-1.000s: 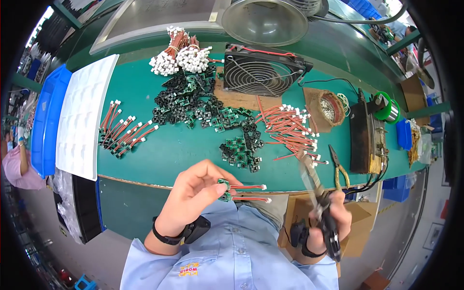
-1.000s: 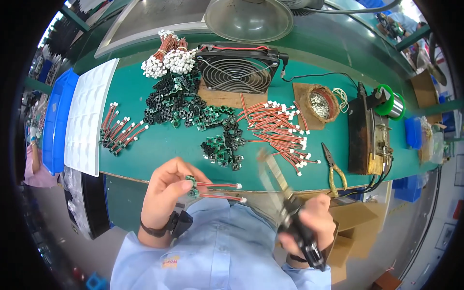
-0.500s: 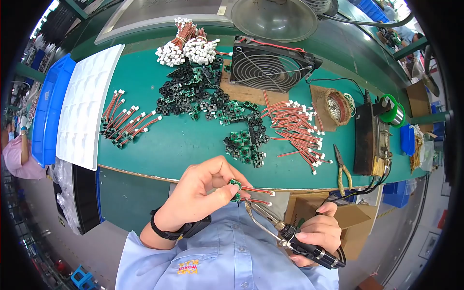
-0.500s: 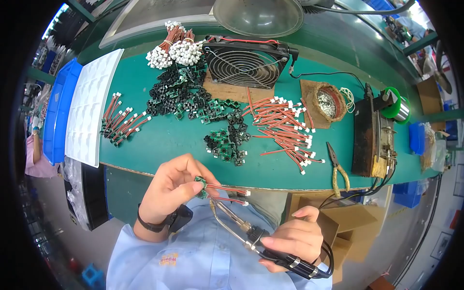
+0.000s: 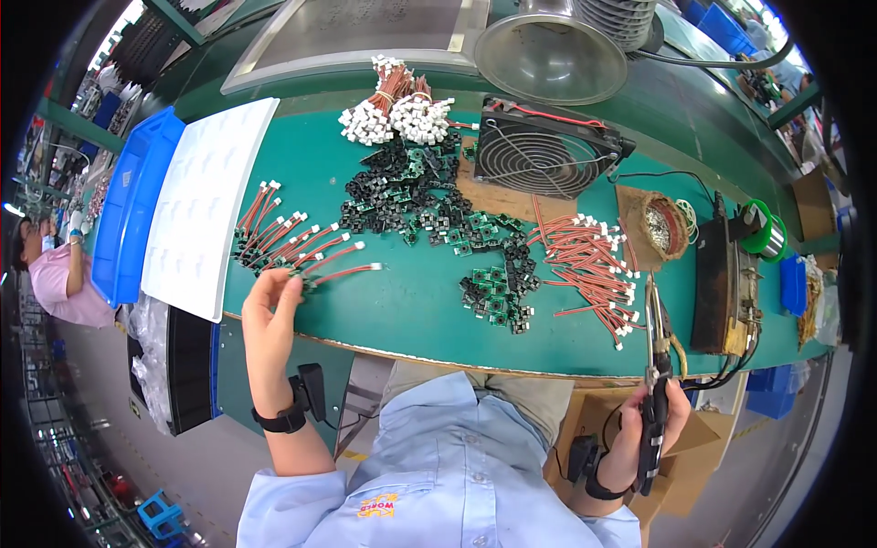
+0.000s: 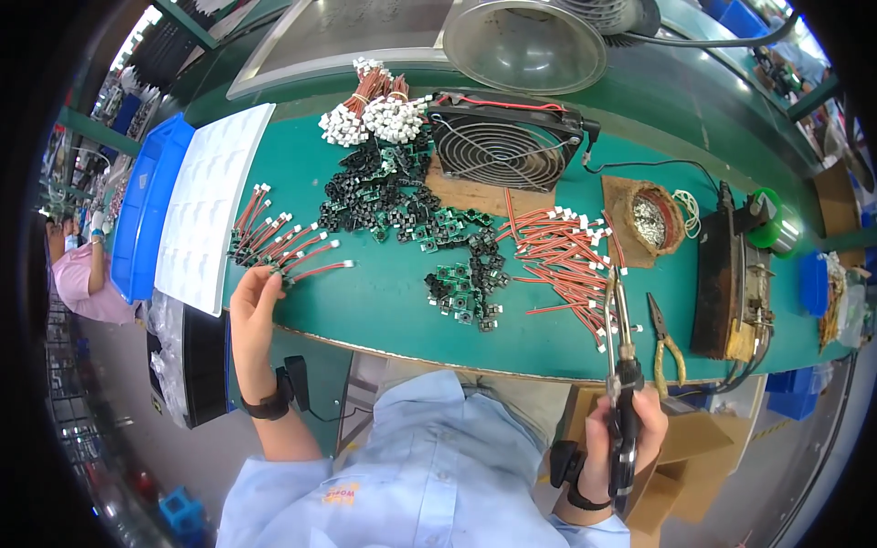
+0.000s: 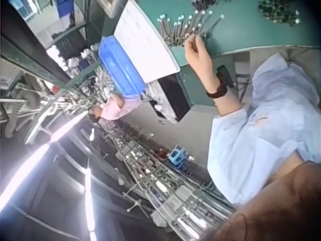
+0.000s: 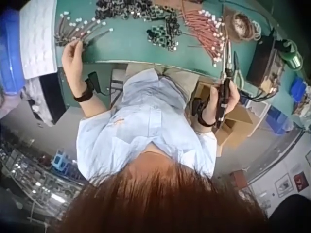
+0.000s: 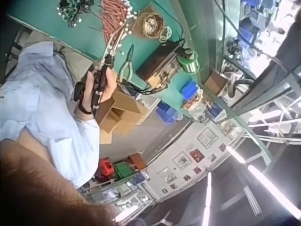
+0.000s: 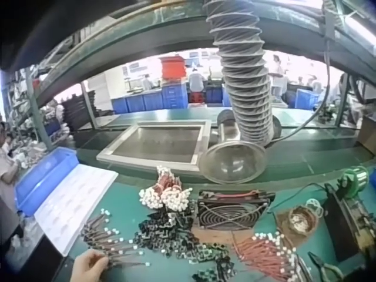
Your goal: The person solders wires to circuit boards using a soldering iron and then cleans the iron tip in a container. They use pliers to trim the soldered wire ends before placing the finished components onto the work surface.
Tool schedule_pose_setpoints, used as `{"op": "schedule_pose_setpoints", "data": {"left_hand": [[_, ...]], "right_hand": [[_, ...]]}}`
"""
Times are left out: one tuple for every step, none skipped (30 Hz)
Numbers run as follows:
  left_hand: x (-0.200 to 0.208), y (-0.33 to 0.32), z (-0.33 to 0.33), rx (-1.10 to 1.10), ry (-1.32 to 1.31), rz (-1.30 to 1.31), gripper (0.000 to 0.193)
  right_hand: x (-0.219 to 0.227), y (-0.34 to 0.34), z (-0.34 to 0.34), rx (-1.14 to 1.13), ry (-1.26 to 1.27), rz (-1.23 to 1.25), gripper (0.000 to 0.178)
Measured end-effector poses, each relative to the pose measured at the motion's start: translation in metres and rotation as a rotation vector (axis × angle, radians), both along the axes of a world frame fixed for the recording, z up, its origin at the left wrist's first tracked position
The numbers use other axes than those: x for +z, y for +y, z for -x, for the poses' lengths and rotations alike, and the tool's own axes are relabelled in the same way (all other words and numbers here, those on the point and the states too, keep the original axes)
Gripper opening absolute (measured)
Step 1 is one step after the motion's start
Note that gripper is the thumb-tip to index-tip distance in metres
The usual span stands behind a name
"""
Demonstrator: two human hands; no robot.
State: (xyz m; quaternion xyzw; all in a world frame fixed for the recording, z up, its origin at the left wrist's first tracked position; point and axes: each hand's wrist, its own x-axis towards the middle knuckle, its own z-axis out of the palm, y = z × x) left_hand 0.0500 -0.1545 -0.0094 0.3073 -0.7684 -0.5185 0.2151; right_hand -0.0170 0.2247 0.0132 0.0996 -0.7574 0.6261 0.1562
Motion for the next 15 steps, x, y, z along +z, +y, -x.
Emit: {"op": "schedule_pose_setpoints", "data": {"left_hand": [[-0.004,-0.009,-0.003,-0.010,0.003,-0.003,0.014],[-0.007,-0.017,-0.007,0.032,-0.067,0.059,0.014],[-0.009,-0.022,-0.009,0.075,-0.135,0.118,0.014],[-0.011,-0.024,-0.010,0.117,-0.202,0.177,0.015],[-0.011,-0.022,-0.007,0.101,-0.195,0.168,0.015],[-0.008,-0.020,-0.005,0.147,-0.223,0.229,0.015],[-0.004,-0.017,-0.004,0.195,-0.250,0.290,0.016],[-0.001,-0.014,-0.002,0.240,-0.277,0.353,0.016],[0.001,-0.011,-0.001,0.224,-0.271,0.347,0.016],[0.004,-0.006,-0.003,0.247,-0.213,0.399,0.016],[0.007,-0.001,-0.005,0.271,-0.154,0.451,0.015],[0.012,0.004,-0.007,0.301,-0.096,0.504,0.014],[0.019,0.016,-0.004,0.299,-0.094,0.502,0.014],[0.028,0.036,0.001,0.197,-0.052,0.451,0.015],[0.035,0.054,0.005,0.105,-0.012,0.407,0.016]], "right_hand": [[-0.001,-0.001,0.003,-0.008,-0.005,-0.013,0.044],[-0.002,-0.002,0.006,-0.021,-0.002,-0.018,0.044],[-0.001,-0.002,0.010,0.059,-0.030,-0.054,0.042],[-0.001,-0.002,0.014,0.137,-0.059,-0.090,0.041],[-0.005,-0.003,0.017,0.121,-0.055,-0.100,0.041],[-0.012,-0.006,0.020,0.178,-0.193,-0.042,0.039],[-0.017,-0.009,0.023,0.234,-0.331,0.019,0.037],[-0.019,-0.013,0.029,0.216,-0.327,0.013,0.037],[-0.020,-0.016,0.036,0.245,-0.122,-0.319,0.034],[-0.019,-0.021,0.043,0.275,0.084,-0.646,0.031],[-0.017,-0.025,0.050,0.267,0.082,-0.647,0.031],[-0.015,-0.030,0.056,0.288,0.231,-0.732,0.031],[-0.014,-0.033,0.063,0.307,0.381,-0.818,0.030],[-0.014,-0.035,0.066,0.326,0.532,-0.902,0.029],[-0.014,-0.038,0.070,0.330,0.536,-0.894,0.029]]}}
